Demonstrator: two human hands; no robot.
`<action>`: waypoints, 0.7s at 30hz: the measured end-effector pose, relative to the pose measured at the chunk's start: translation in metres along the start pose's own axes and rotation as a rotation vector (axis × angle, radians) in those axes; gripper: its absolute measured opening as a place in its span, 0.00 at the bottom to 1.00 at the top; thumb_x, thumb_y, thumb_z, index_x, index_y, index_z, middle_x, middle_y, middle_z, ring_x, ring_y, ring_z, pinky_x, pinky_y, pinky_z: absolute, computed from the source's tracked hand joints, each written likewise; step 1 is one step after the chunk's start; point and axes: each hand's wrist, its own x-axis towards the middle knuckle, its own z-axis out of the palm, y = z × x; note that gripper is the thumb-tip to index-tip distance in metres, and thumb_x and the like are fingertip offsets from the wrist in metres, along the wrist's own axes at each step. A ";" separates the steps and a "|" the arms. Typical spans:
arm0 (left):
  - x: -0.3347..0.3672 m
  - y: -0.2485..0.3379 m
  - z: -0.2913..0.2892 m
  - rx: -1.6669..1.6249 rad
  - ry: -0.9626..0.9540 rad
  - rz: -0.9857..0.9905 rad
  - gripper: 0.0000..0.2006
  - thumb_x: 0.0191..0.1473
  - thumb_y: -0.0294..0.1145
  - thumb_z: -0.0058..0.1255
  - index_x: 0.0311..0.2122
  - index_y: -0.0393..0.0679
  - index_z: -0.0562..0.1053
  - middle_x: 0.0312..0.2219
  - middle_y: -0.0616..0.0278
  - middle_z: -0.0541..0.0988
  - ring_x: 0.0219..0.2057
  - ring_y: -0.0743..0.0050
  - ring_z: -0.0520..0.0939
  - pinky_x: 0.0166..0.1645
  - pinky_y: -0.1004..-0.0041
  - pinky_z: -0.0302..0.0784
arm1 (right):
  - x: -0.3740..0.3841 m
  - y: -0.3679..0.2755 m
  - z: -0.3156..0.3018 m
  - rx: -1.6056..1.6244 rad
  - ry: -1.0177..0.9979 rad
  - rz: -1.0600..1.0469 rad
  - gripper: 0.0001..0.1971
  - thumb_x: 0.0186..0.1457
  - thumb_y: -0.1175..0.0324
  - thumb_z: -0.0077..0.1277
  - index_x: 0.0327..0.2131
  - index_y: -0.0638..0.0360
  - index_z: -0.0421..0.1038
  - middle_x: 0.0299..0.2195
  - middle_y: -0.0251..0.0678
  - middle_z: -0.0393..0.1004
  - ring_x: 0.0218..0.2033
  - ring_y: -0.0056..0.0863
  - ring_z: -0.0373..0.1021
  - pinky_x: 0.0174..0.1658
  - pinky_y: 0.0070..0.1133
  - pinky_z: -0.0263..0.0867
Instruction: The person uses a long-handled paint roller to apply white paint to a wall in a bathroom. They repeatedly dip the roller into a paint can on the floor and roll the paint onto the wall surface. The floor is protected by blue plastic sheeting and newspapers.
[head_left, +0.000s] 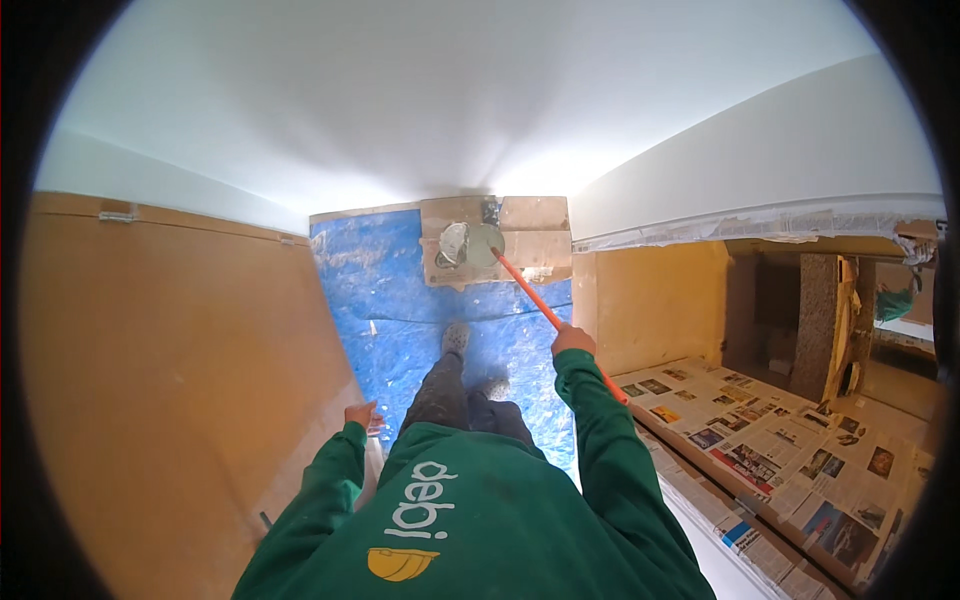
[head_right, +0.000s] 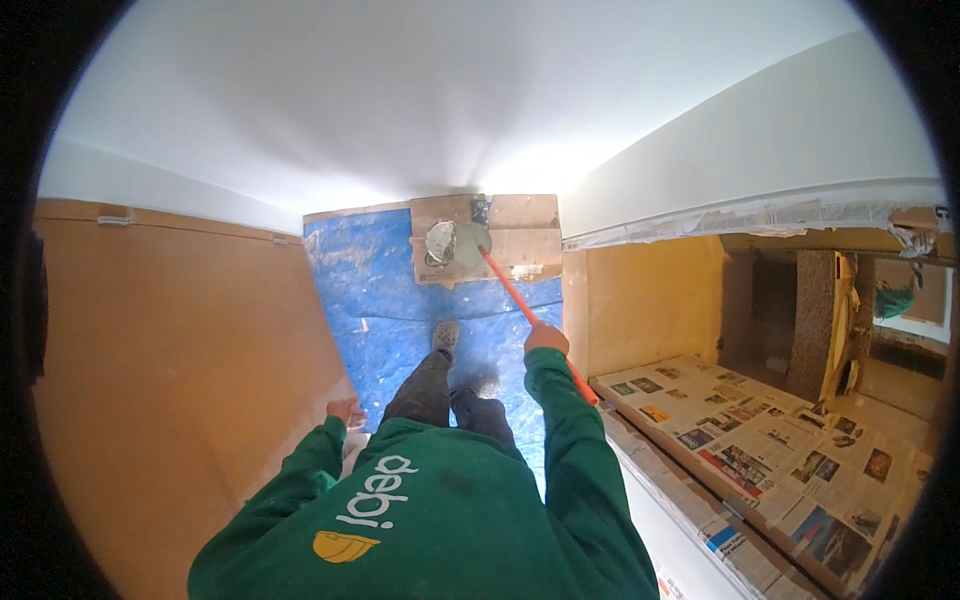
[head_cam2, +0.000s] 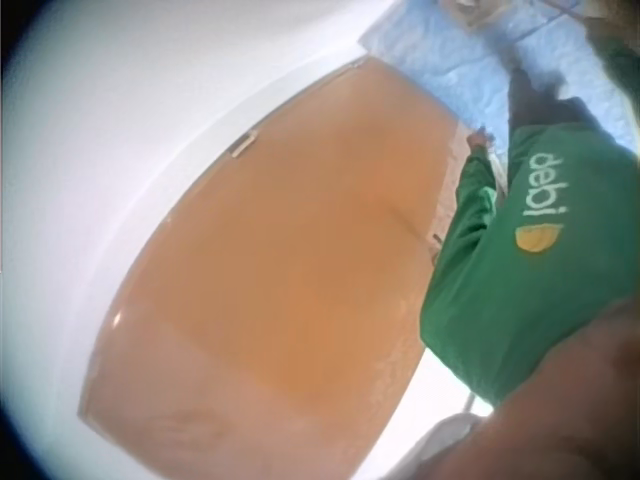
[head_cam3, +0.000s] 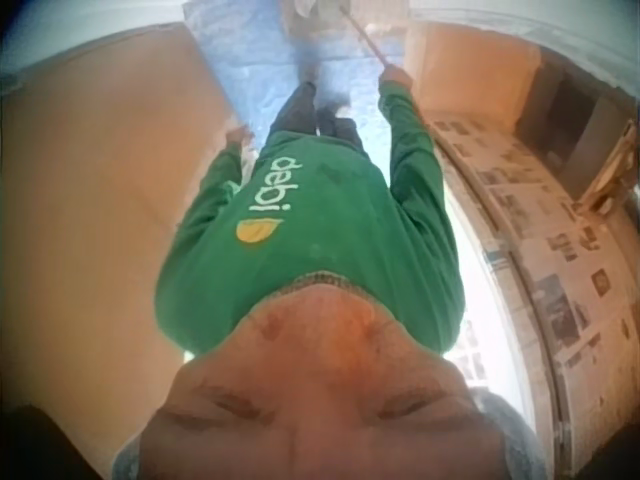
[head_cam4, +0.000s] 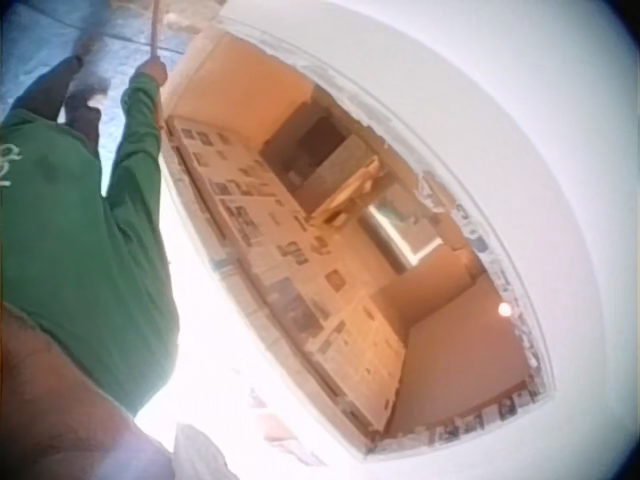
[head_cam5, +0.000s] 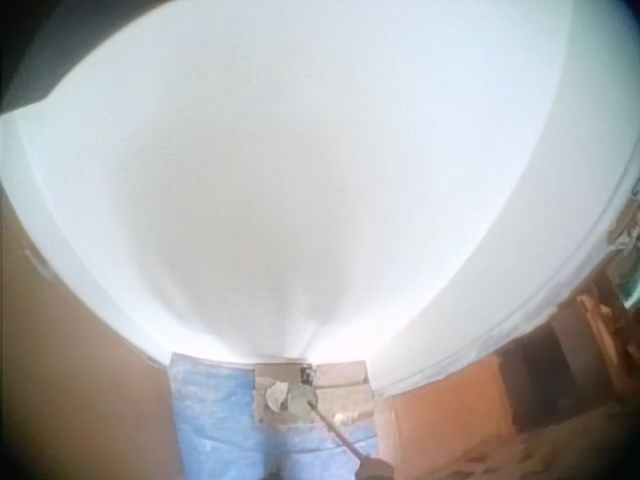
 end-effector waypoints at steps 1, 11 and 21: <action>-0.001 0.009 0.006 -0.011 -0.019 0.017 0.19 0.49 0.42 0.50 0.41 0.39 0.68 0.32 0.45 0.77 0.27 0.54 0.80 0.30 0.58 0.74 | 0.006 0.000 0.009 -0.003 -0.006 0.028 0.10 0.51 0.65 0.43 0.34 0.53 0.72 0.30 0.40 0.76 0.34 0.38 0.74 0.37 0.32 0.69; 0.006 0.022 0.019 -0.038 -0.034 0.047 0.16 0.50 0.41 0.50 0.38 0.39 0.68 0.31 0.47 0.77 0.26 0.54 0.80 0.31 0.57 0.74 | -0.005 -0.008 -0.018 -0.036 -0.006 -0.019 0.11 0.53 0.65 0.41 0.34 0.51 0.73 0.30 0.38 0.76 0.34 0.36 0.74 0.36 0.31 0.70; -0.005 0.013 0.012 -0.020 -0.029 0.035 0.19 0.50 0.41 0.50 0.41 0.38 0.68 0.34 0.45 0.76 0.29 0.52 0.80 0.35 0.54 0.73 | -0.014 -0.005 -0.033 0.017 -0.016 -0.034 0.11 0.52 0.66 0.41 0.36 0.51 0.73 0.31 0.40 0.76 0.35 0.39 0.73 0.37 0.33 0.69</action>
